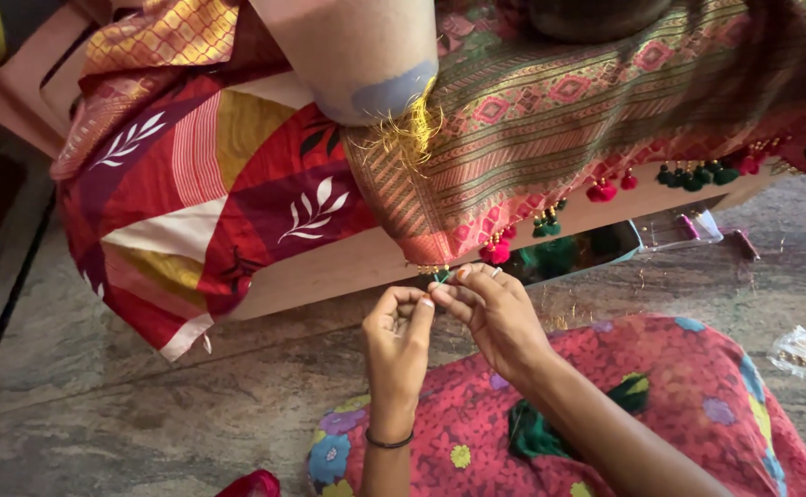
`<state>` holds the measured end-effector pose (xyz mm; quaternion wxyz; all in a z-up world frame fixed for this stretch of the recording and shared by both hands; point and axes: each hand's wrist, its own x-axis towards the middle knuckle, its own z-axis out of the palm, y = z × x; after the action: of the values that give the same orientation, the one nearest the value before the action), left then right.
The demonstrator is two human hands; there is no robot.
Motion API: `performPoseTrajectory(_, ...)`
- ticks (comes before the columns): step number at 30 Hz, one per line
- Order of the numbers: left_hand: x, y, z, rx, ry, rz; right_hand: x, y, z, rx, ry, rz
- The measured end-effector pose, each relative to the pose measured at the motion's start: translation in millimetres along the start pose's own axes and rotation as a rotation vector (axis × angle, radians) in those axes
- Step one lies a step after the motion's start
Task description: Attaching decorative tassels and gold thread to the edge of a fabric.
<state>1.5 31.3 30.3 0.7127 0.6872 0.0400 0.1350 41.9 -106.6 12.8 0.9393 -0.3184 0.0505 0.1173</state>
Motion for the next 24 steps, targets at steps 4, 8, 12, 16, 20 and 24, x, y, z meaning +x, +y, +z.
performPoseTrajectory(4, -0.1, -0.3, -1.9, -0.047, 0.032, -0.040, -1.3, 0.2, -2.3, -0.106, -0.012, -0.032)
performPoseTrajectory(8, 2.1, 6.5, -4.1, -0.079, -0.069, 0.116, -28.9, -23.4, 18.3, -1.262, -0.019, -0.931)
performPoseTrajectory(12, 4.6, 61.4, 7.2, 0.091, -0.107, 0.043, -21.8, -48.0, 18.2, -1.599, -0.278, -1.696)
performPoseTrajectory(16, 10.0, 78.6, 13.5, 0.400, -0.202, 0.314, -19.6, -62.6, 16.7, -1.775, -0.602, -1.843)
performPoseTrajectory(20, 15.2, 69.5, 14.0, 0.443, -0.190, 0.418, -21.9, -60.9, 17.7, -1.863, -0.657, -1.517)
performPoseTrajectory(24, 19.2, 61.2, 15.3, 0.507, -0.051, 0.431, -23.9, -45.1, 18.5, -1.635, -0.375, -1.250)
